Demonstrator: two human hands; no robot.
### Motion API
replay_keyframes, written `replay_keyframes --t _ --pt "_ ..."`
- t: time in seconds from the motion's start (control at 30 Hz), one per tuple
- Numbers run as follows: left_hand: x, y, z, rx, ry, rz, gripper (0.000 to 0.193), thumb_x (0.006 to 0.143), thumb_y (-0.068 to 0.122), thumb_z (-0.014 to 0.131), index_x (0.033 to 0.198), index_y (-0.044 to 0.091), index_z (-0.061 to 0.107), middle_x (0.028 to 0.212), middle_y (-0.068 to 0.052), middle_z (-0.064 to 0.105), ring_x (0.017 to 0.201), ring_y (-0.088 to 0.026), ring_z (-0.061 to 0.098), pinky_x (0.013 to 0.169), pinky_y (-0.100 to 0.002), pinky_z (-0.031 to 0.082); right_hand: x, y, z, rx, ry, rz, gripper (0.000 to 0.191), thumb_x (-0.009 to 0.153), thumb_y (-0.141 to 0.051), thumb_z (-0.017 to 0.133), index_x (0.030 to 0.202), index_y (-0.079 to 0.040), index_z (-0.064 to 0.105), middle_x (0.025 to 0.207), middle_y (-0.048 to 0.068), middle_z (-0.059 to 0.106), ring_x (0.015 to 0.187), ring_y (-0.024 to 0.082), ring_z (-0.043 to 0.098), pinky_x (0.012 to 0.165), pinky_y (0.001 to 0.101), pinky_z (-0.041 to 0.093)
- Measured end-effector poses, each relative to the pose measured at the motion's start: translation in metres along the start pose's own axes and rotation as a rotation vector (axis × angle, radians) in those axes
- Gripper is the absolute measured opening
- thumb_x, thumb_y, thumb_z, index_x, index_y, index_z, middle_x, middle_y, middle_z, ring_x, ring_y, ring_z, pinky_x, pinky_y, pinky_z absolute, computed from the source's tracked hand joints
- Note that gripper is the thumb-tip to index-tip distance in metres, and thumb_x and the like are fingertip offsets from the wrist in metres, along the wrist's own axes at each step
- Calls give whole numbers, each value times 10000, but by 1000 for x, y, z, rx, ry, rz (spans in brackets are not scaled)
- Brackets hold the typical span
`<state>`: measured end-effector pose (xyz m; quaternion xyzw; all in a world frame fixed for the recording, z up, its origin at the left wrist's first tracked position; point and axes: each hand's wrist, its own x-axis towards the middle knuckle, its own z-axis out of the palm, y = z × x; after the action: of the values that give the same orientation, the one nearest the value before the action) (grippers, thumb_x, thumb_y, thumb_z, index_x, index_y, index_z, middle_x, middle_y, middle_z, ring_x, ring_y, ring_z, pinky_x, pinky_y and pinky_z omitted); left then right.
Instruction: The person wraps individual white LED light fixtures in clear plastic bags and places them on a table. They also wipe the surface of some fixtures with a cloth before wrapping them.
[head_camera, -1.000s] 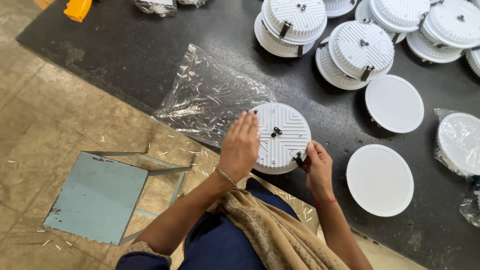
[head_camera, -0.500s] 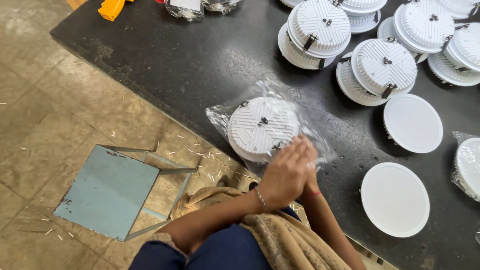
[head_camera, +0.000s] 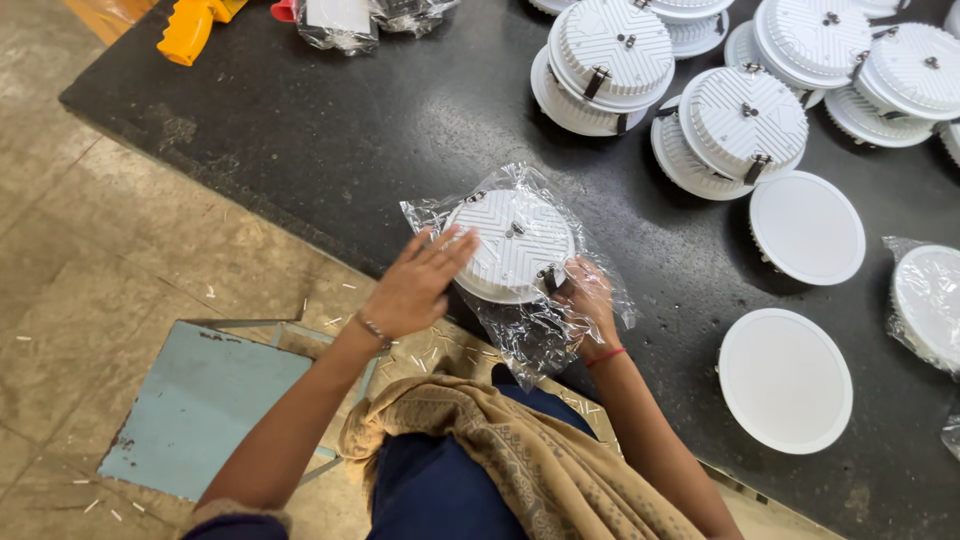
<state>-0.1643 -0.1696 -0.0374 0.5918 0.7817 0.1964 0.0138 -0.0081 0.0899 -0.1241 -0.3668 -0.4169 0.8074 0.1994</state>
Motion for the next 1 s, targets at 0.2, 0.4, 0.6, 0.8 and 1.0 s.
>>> replay_keyframes --t 0.2,0.4,0.6,0.8,1.0 --pt "32 -8 44 91 277 299 695 866 -44 610 1526 136 488 1581 -19 504 1482 -146 438 1291 -399 260 -7 1 -4 7 -55 1 284 973 -189 622 1209 -31 632 977 73 720 805 169 711 615 283 571" --pt "56 -1 65 14 438 432 488 932 -6 628 1402 124 630 1425 -41 658 1330 -184 619 1158 -364 477 -10 -12 9 -23 -74 -2 270 1061 -168 670 1213 47 610 1000 96 687 816 193 664 690 345 584" --pt "74 21 21 -437 502 83 451 872 119 801 1312 135 708 1222 -86 747 1068 -175 730 879 -312 618 -84 -134 -17 -461 -298 -236 371 1000 -269 588 1255 -3 625 1141 184 743 925 239 767 788 376 647" --pt "66 45 -19 -1272 282 -269 469 823 137 835 1277 111 720 1131 -36 790 970 -112 735 857 -287 632 -105 -206 -60 -501 11 -696 323 1127 -263 641 1234 40 679 1115 97 719 934 162 669 851 315 554" --pt "60 78 -6 -1550 47 -336 433 811 72 818 1238 64 745 1089 -33 786 957 -82 710 894 -259 578 -86 -155 -48 -638 -468 -131 446 970 -309 642 1299 -9 672 1202 45 743 1084 133 681 937 301 552"
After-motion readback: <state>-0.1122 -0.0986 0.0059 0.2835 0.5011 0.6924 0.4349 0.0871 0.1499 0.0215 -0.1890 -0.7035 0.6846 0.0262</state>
